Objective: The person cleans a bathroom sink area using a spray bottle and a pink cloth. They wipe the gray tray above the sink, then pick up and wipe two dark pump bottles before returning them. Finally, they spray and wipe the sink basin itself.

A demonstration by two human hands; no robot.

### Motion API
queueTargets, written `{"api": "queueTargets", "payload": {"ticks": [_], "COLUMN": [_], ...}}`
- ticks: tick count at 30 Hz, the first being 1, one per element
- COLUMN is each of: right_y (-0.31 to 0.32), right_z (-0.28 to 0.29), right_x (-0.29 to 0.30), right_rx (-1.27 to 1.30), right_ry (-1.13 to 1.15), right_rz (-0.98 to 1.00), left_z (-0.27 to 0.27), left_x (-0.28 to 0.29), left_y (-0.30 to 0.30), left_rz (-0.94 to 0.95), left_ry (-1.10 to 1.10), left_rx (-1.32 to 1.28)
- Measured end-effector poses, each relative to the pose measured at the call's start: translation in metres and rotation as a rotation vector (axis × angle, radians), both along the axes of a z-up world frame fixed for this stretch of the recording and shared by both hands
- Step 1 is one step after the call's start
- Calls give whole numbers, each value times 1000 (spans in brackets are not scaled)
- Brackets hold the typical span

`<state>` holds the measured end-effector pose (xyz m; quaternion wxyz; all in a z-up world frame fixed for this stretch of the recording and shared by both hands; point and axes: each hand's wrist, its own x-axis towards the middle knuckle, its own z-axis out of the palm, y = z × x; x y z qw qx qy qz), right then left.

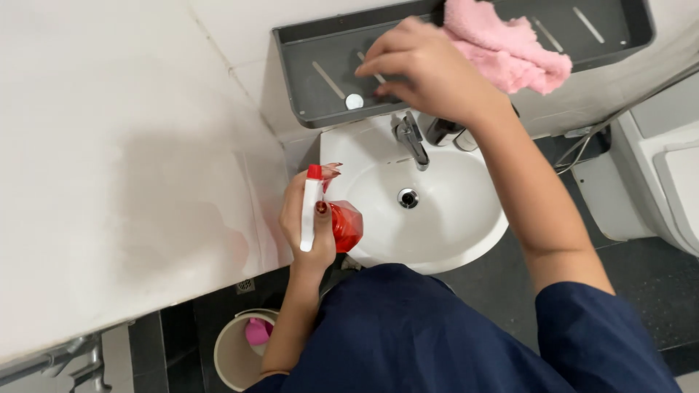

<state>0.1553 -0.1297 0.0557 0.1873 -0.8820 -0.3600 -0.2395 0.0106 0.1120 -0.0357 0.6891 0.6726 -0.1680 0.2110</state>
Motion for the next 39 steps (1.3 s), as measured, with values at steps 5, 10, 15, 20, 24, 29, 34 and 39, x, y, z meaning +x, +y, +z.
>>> {"api": "queueTargets", "payload": {"ticks": [5, 10, 15, 20, 24, 29, 34, 39], "right_y": [25, 27, 15, -8, -29, -52, -88, -126], "right_z": [1, 3, 3, -1, 1, 0, -32, -103], "right_x": [39, 52, 47, 34, 5, -46, -103, -142], "right_rx": [-117, -251, -131, 6, 282, 536, 622, 876], "right_ry": [377, 657, 701, 797, 651, 579, 445, 574], "right_rz": [398, 355, 291, 148, 204, 155, -29, -308], "left_z": [-10, -14, -18, -21, -21, -18, -24, -34], "left_x": [1, 9, 14, 20, 24, 26, 28, 29], "left_y": [2, 1, 0, -2, -8, -15, -24, -33], "left_rz": [-11, -43, -44, -36, -51, -105, -169, -276], "left_ry": [-6, -35, -15, 5, 21, 51, 70, 112], "left_rx": [-79, -139, -119, -47, -29, 3, 46, -30]}}
